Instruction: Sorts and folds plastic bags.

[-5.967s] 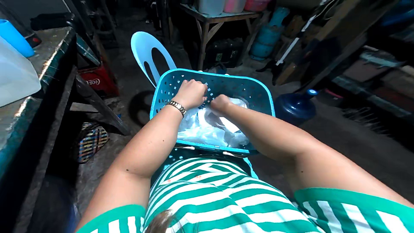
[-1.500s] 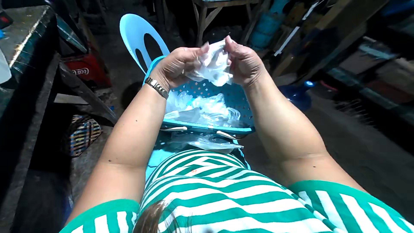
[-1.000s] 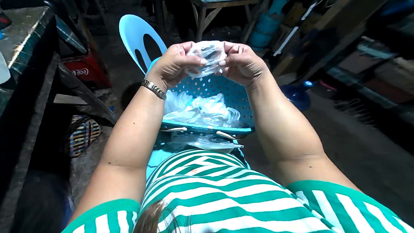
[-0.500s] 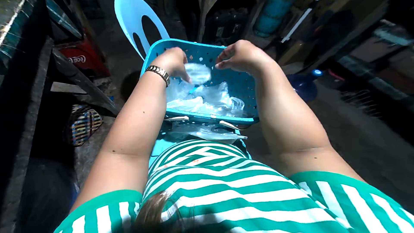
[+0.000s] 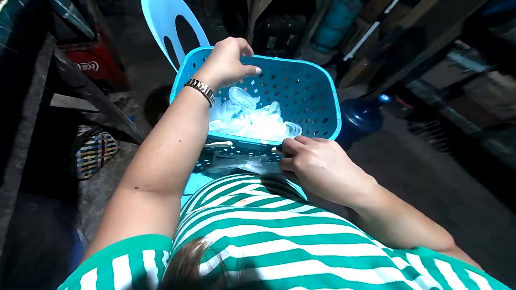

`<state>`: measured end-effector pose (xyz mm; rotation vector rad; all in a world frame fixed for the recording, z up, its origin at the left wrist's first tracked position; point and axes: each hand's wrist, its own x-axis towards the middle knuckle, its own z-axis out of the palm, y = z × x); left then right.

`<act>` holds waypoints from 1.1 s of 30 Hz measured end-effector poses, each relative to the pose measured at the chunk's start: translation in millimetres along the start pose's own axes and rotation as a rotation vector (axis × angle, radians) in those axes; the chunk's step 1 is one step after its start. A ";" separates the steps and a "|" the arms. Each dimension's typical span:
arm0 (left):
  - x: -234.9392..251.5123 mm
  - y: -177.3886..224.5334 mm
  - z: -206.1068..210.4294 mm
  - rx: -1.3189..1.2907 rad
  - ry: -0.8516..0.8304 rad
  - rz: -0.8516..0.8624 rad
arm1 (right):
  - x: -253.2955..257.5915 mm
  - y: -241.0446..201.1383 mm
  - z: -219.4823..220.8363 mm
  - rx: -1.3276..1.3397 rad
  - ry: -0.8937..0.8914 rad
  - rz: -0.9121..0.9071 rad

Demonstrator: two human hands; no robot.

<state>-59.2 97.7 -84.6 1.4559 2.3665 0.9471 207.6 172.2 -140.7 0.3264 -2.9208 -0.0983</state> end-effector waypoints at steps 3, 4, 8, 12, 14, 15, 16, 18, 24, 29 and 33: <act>-7.6 6.9 5.9 -0.254 -0.053 0.229 | 5.0 14.9 -19.8 0.201 0.051 -0.032; -10.8 8.4 7.4 -0.401 -0.102 0.293 | 9.8 19.9 -28.0 0.272 0.079 -0.022; -18.8 6.8 8.9 -0.766 -0.443 0.429 | 40.5 44.3 -53.5 0.447 0.187 0.034; -25.7 10.5 14.5 -0.823 -0.478 0.406 | 79.4 67.8 -75.3 0.515 0.212 0.223; -27.7 17.8 15.9 -0.812 -0.306 0.299 | 96.5 81.7 -83.0 0.634 0.242 0.292; -26.6 20.0 16.6 -0.798 -0.193 0.246 | 103.3 89.2 -84.2 0.730 0.277 0.308; -23.8 19.8 16.8 -0.791 -0.089 0.215 | 109.3 95.6 -82.8 0.827 0.328 0.317; -17.5 16.0 15.8 -0.822 0.070 0.179 | 118.2 99.6 -74.4 0.923 0.427 0.364; -11.2 15.4 16.4 -0.982 0.322 0.035 | 127.2 109.2 -19.4 0.848 0.541 0.438; -13.8 22.2 19.4 -1.001 0.251 0.011 | 119.7 109.1 -13.1 1.017 0.591 0.404; -12.1 17.1 21.4 -0.955 0.254 0.016 | 116.5 113.0 -9.5 0.992 0.599 0.440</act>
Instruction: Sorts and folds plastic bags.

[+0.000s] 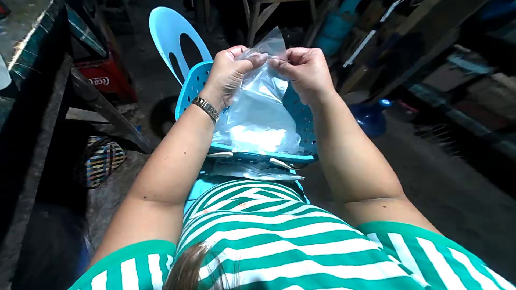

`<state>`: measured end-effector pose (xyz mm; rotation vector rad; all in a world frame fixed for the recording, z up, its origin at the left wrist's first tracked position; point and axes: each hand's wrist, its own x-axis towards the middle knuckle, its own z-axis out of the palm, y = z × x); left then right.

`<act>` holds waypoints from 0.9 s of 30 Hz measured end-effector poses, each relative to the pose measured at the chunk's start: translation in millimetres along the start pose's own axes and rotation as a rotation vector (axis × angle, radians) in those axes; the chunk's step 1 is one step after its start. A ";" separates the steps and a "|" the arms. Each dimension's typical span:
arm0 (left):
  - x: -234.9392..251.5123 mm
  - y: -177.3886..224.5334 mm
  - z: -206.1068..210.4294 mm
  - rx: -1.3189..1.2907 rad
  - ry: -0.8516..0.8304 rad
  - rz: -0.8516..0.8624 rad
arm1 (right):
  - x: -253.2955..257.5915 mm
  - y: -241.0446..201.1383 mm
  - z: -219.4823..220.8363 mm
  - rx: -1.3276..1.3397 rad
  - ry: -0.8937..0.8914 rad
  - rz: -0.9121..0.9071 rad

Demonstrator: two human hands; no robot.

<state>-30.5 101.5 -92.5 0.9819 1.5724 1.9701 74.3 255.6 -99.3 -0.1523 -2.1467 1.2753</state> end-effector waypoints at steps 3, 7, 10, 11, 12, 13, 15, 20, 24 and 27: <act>0.3 -1.0 -1.1 -0.031 -0.011 0.001 | -0.3 -1.7 0.8 0.047 -0.008 0.021; 1.6 -3.5 -2.0 -0.169 -0.046 0.039 | 1.7 1.0 0.3 0.100 0.025 0.029; -3.2 1.0 -5.7 -0.175 -0.196 0.005 | 2.0 -1.6 0.7 0.281 0.067 0.124; -5.9 3.7 -6.6 -0.137 -0.244 -0.044 | 2.0 -3.8 -0.4 0.407 0.073 0.168; -7.2 5.8 -6.6 -0.092 -0.274 -0.104 | 2.1 -5.0 -2.2 0.548 0.071 0.207; -7.7 7.9 -4.8 -0.043 -0.273 -0.165 | 1.8 -5.4 -3.9 0.667 0.061 0.244; -6.5 9.5 -1.8 -0.010 -0.234 -0.236 | 0.2 -8.3 -5.2 0.764 0.007 0.327; 1.3 6.4 -9.1 -0.386 -0.219 -0.221 | -4.9 -1.5 -8.1 0.594 -0.333 0.218; -3.4 9.2 -13.6 -0.456 -0.374 -0.204 | -2.6 5.4 -12.2 0.873 -0.306 0.185; -12.8 11.1 -13.2 -0.226 -0.443 -0.201 | -2.8 -3.1 -9.3 0.891 -0.220 0.290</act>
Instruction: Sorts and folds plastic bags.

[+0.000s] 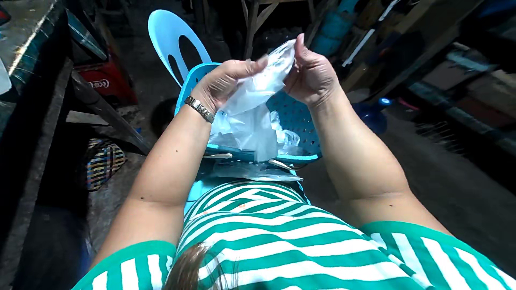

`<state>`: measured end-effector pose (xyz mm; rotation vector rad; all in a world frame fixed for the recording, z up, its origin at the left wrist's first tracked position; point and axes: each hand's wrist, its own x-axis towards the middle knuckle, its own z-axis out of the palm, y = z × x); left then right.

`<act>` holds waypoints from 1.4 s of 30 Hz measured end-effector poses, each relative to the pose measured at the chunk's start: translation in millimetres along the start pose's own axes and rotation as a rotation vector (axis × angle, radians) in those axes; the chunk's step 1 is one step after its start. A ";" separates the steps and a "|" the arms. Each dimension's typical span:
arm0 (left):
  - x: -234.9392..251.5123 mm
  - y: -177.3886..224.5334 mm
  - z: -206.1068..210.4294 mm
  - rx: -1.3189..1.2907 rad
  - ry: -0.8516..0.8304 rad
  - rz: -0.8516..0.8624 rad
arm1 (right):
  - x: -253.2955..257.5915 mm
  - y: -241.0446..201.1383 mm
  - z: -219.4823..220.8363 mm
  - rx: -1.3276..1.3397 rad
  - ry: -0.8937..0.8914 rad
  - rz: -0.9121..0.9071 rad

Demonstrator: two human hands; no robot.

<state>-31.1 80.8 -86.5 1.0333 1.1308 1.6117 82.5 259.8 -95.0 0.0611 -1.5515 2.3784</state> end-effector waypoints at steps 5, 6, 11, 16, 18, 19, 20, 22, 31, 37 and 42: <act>4.5 1.1 -2.1 -0.092 0.139 0.061 | -5.5 6.7 -6.9 -0.335 -0.271 0.024; 5.9 1.4 -2.0 -0.158 0.147 0.059 | -4.1 8.0 -10.7 -0.322 -0.316 -0.011; 1.7 0.4 1.5 -0.130 0.073 0.075 | -1.6 6.0 -2.3 0.018 -0.094 -0.098; 3.1 -7.4 -3.2 -0.022 0.014 0.183 | -0.7 8.5 0.4 -0.033 -0.150 -0.024; 4.1 -4.1 -0.4 -0.108 0.139 0.190 | -3.3 9.9 -5.0 -0.188 -0.272 -0.035; 4.4 -1.8 2.1 -0.140 0.184 0.173 | -4.3 10.6 -6.1 -0.247 -0.305 -0.050; 3.8 -0.7 2.9 -0.149 0.194 0.158 | -5.1 11.0 -5.0 -0.281 -0.335 -0.057; 2.4 -1.7 -2.0 -0.059 0.160 0.185 | -5.3 9.5 -3.3 -0.307 -0.317 -0.046; 16.0 -1.6 -13.5 0.404 0.653 0.177 | 8.0 5.5 -13.0 -0.581 0.246 -0.430; 13.6 5.2 -26.3 0.116 0.900 0.375 | 8.6 11.4 -15.3 -0.990 0.259 -0.026; 6.7 8.8 -21.4 -0.026 0.776 0.221 | 11.6 18.4 -4.4 -1.438 0.036 0.186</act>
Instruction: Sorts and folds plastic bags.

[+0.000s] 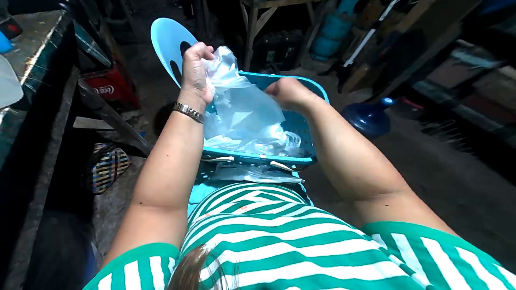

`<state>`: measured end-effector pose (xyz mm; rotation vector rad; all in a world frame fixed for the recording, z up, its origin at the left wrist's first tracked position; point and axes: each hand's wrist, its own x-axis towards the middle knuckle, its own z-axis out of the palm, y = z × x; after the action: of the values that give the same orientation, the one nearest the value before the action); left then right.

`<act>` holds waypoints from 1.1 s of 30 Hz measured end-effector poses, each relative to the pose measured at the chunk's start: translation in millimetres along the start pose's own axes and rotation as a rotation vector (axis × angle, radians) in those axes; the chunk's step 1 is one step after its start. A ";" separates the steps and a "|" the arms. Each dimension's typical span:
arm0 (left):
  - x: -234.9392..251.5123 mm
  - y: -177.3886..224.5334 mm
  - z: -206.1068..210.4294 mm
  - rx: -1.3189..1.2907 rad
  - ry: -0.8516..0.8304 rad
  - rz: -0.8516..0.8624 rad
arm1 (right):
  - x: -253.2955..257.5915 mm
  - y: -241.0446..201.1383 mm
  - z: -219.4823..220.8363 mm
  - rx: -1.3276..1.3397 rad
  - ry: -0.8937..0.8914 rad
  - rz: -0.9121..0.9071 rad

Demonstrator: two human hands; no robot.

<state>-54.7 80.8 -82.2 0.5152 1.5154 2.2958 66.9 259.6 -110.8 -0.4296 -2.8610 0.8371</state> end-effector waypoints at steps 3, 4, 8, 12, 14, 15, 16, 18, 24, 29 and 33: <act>0.1 -8.7 5.2 0.104 -0.118 -0.017 | -0.9 -3.8 -4.0 0.419 0.246 -0.037; -2.2 -9.2 8.0 0.119 -0.186 -0.023 | -1.2 -6.6 -4.2 0.611 0.254 -0.073; -3.7 -15.4 9.4 0.192 -0.401 0.076 | -6.3 -13.1 -0.1 0.853 0.128 -0.150; -3.4 -16.8 8.8 0.223 -0.396 0.157 | -6.6 -10.7 1.6 0.795 0.298 -0.151; -2.4 -18.3 8.9 0.253 -0.342 0.179 | -6.4 -8.4 0.1 0.758 0.326 -0.151; -1.8 -19.3 9.6 0.267 -0.308 0.199 | -5.7 -7.6 0.6 0.732 0.334 -0.161; -1.0 -20.3 9.7 0.277 -0.286 0.223 | -5.0 -7.6 1.6 0.714 0.340 -0.176; 0.9 -21.8 9.1 0.288 -0.261 0.269 | -4.5 -8.4 2.8 0.686 0.336 -0.211; 0.3 -23.2 8.0 0.237 -0.326 0.281 | -3.8 -8.8 5.4 0.725 0.345 -0.223; -3.1 -21.2 9.9 0.310 -0.377 0.244 | -5.6 -13.0 3.5 0.844 0.357 -0.230; -4.8 -18.8 5.5 0.290 -0.563 0.204 | -5.8 -14.6 -0.8 1.104 0.383 -0.160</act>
<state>-46.4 89.9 -98.0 1.3188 1.5473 1.8291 69.2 246.4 -102.4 -0.1658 -1.6884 1.8226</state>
